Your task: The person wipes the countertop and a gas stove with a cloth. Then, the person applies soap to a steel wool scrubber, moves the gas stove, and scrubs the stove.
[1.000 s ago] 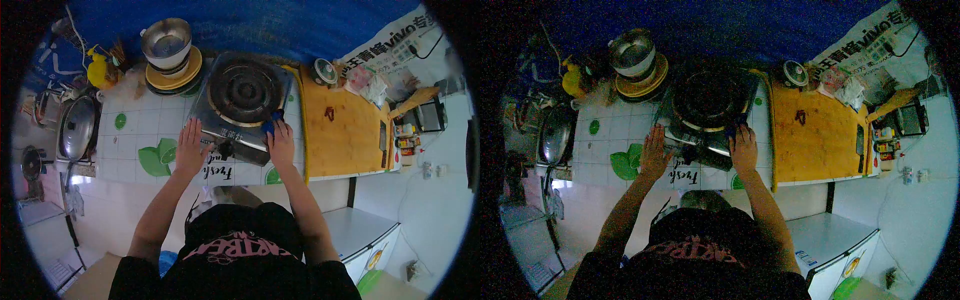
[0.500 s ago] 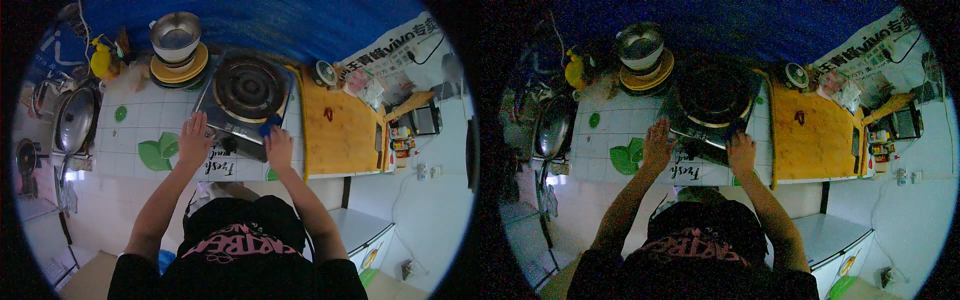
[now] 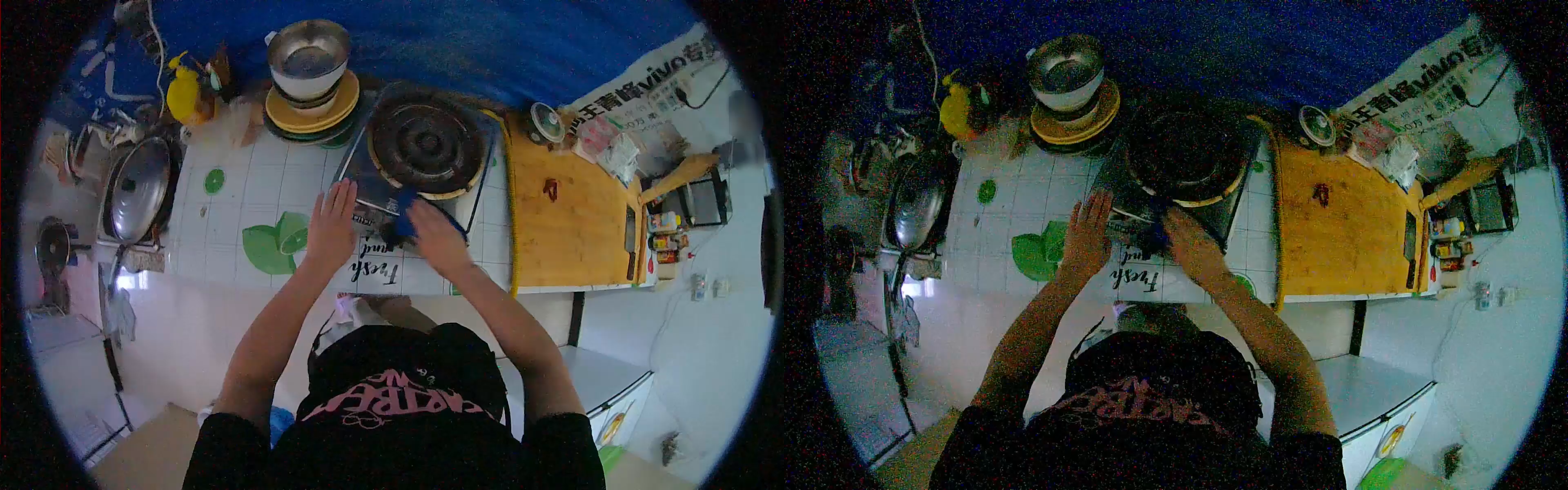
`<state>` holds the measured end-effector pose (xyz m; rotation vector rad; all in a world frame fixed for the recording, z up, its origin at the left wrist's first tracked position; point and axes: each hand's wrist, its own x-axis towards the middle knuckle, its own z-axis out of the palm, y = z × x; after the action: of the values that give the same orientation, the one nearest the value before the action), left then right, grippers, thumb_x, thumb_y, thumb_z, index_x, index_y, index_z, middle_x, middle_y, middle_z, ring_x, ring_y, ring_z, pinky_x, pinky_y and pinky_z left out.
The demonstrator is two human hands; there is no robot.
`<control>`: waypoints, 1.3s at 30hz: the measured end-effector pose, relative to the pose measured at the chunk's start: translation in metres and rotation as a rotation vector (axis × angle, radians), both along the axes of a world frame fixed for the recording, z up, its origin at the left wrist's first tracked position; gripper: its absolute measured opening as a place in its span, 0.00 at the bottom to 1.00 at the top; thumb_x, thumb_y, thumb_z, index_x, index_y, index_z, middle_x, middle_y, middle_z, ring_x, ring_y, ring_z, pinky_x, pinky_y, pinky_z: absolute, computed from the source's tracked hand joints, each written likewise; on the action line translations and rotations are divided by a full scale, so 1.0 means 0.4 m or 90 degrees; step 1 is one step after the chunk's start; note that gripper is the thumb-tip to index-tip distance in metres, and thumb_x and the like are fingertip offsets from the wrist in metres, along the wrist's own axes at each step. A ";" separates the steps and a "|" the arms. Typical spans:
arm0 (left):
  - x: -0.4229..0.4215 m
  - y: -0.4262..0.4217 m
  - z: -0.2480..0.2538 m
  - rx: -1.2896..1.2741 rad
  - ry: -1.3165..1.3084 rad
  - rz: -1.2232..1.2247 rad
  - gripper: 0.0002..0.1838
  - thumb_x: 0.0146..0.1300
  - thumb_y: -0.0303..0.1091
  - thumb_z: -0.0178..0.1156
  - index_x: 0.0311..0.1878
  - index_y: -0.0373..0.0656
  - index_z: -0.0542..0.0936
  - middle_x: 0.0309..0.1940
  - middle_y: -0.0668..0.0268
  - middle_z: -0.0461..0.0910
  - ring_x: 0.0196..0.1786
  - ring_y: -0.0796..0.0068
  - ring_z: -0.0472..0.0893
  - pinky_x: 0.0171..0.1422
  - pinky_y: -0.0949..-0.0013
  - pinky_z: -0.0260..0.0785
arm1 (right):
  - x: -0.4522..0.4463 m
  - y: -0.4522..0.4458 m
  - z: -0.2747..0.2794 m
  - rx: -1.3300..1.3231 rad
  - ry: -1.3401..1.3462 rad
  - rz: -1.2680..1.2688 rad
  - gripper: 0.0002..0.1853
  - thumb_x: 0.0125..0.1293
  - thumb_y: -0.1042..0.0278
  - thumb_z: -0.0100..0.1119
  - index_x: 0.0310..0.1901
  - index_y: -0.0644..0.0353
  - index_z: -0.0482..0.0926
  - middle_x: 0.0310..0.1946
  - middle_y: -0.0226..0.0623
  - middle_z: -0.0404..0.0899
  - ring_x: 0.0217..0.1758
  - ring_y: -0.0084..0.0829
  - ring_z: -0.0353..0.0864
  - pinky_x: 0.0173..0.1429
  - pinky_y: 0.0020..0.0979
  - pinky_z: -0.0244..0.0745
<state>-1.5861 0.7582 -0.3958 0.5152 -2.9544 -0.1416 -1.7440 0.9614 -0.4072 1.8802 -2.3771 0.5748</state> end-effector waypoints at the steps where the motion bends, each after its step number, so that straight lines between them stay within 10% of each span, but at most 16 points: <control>1: -0.001 0.001 0.008 0.014 0.019 -0.002 0.45 0.51 0.32 0.60 0.74 0.38 0.54 0.74 0.57 0.55 0.75 0.61 0.56 0.78 0.54 0.47 | -0.016 0.052 0.010 0.041 -0.024 -0.039 0.30 0.55 0.77 0.59 0.62 0.65 0.68 0.65 0.49 0.67 0.69 0.48 0.66 0.72 0.42 0.62; 15: -0.016 0.005 0.004 0.010 -0.007 0.027 0.43 0.56 0.33 0.56 0.75 0.39 0.51 0.75 0.59 0.54 0.77 0.64 0.54 0.79 0.55 0.44 | 0.001 -0.055 0.057 0.019 -0.070 0.014 0.29 0.63 0.67 0.58 0.65 0.63 0.65 0.69 0.47 0.62 0.73 0.45 0.60 0.76 0.40 0.56; 26: -0.013 0.013 0.029 0.028 -0.061 0.033 0.45 0.55 0.34 0.58 0.76 0.40 0.50 0.76 0.60 0.51 0.78 0.64 0.52 0.80 0.54 0.42 | -0.048 0.061 0.042 0.030 -0.062 -0.126 0.29 0.53 0.81 0.55 0.60 0.61 0.69 0.65 0.43 0.66 0.68 0.44 0.67 0.68 0.41 0.68; 39: -0.013 0.010 0.023 0.041 -0.038 0.008 0.44 0.54 0.31 0.57 0.75 0.39 0.51 0.76 0.59 0.51 0.78 0.63 0.51 0.80 0.53 0.42 | -0.037 0.020 0.040 0.074 -0.069 -0.107 0.28 0.50 0.81 0.57 0.58 0.61 0.71 0.63 0.43 0.70 0.68 0.45 0.66 0.73 0.42 0.60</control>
<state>-1.5911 0.7621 -0.3867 0.5559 -3.0123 -0.2249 -1.7590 0.9695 -0.3911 1.7086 -2.6594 0.5476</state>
